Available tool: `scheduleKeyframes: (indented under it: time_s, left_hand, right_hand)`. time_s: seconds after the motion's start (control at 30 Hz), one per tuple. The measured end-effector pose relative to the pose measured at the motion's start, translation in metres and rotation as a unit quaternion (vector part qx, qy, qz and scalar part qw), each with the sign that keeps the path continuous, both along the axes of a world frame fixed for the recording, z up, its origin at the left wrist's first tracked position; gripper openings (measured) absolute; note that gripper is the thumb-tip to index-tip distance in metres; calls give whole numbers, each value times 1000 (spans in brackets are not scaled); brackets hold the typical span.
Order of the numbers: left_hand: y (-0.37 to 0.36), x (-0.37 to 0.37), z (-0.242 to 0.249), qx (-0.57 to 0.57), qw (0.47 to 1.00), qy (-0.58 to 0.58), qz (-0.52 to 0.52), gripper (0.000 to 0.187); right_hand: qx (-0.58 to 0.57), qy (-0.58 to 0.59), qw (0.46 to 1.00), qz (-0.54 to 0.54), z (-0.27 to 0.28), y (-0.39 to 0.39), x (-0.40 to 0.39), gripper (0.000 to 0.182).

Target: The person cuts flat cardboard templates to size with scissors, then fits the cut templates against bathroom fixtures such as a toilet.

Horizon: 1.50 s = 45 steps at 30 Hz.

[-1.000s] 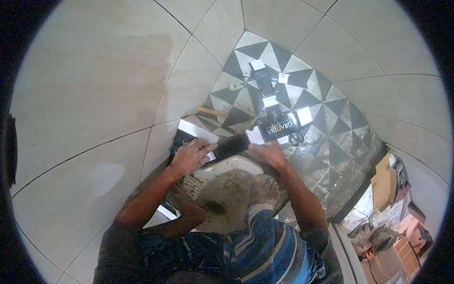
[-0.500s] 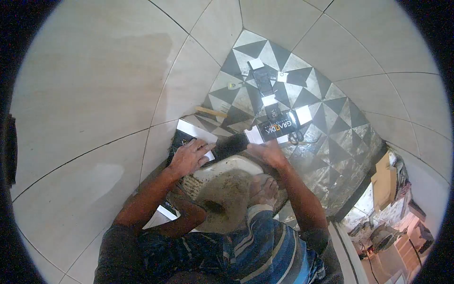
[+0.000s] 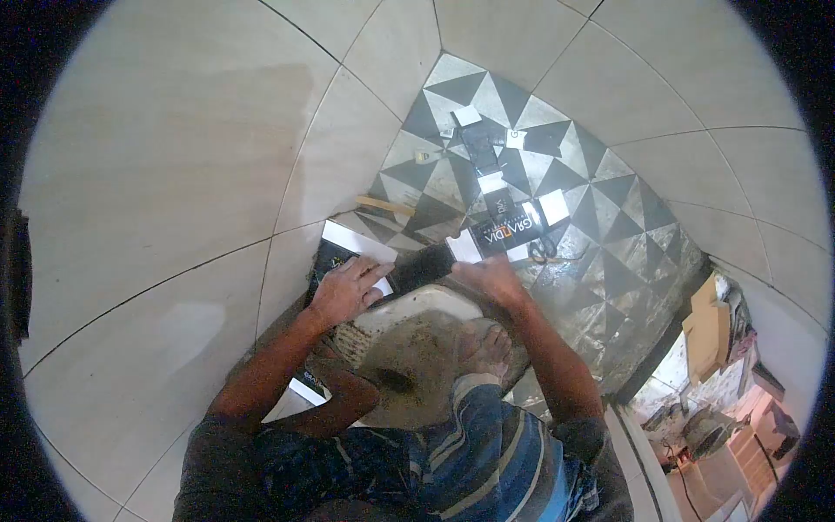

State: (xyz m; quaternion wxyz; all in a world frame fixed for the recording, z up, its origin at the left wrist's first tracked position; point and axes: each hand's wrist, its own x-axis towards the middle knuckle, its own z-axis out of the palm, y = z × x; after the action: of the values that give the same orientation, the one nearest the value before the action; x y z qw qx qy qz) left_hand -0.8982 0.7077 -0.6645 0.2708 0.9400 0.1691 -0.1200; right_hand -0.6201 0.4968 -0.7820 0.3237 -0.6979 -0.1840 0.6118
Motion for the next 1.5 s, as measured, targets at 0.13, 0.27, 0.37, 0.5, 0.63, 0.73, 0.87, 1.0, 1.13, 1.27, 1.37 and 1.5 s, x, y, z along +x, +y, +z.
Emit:
scheduleKeyframes:
  time_s: [0.13, 0.27, 0.37, 0.5, 0.63, 0.73, 0.87, 1.0, 1.13, 1.27, 1.37, 1.5]
  left_hand:
    - [1, 1, 3, -8, 1000, 26, -3, 61]
    - [-1, 5, 7, -4, 999, 34, -8, 60]
    - [-2, 6, 8, 3, 999, 22, -32, 58]
    - [-2, 7, 12, 18, 998, 26, -52, 56]
    - [-2, 4, 4, 26, 998, 1, -59, 55]
    - [-2, 4, 4, 35, 998, -6, -61, 55]
    - [-1, 7, 10, 23, 998, 3, -60, 55]
    - [-2, 8, 7, 14, 998, 29, -50, 56]
    - [-2, 8, 8, -2, 999, 29, -39, 55]
    - [-2, 9, 8, -15, 998, 48, -34, 55]
    - [-1, 10, 10, -10, 998, 40, -37, 56]
    - [-1, 9, 7, 6, 999, 10, -45, 55]
  right_hand:
    - [28, 25, 999, -29, 2, -1, -1, 56]
    - [-6, 8, 1000, -17, -1, -3, 1, 56]
    - [45, 18, 997, -57, 4, 0, -1, 56]
    - [3, 37, 999, -23, -9, -3, 1, 55]
    - [21, 77, 995, -63, 26, 10, 1, 51]
    - [82, 39, 992, -83, 23, 12, -4, 16]
    - [29, 83, 994, -58, 26, 10, 3, 49]
    - [30, 41, 999, 3, 14, 0, 10, 44]
    - [37, 38, 991, 122, -4, -14, 42, 43]
    - [-9, -85, 991, 100, -13, -34, 55, 42]
    - [17, -225, 963, 145, -47, -56, 66, 27]
    - [-65, -330, 921, 199, -52, -64, 74, 37]
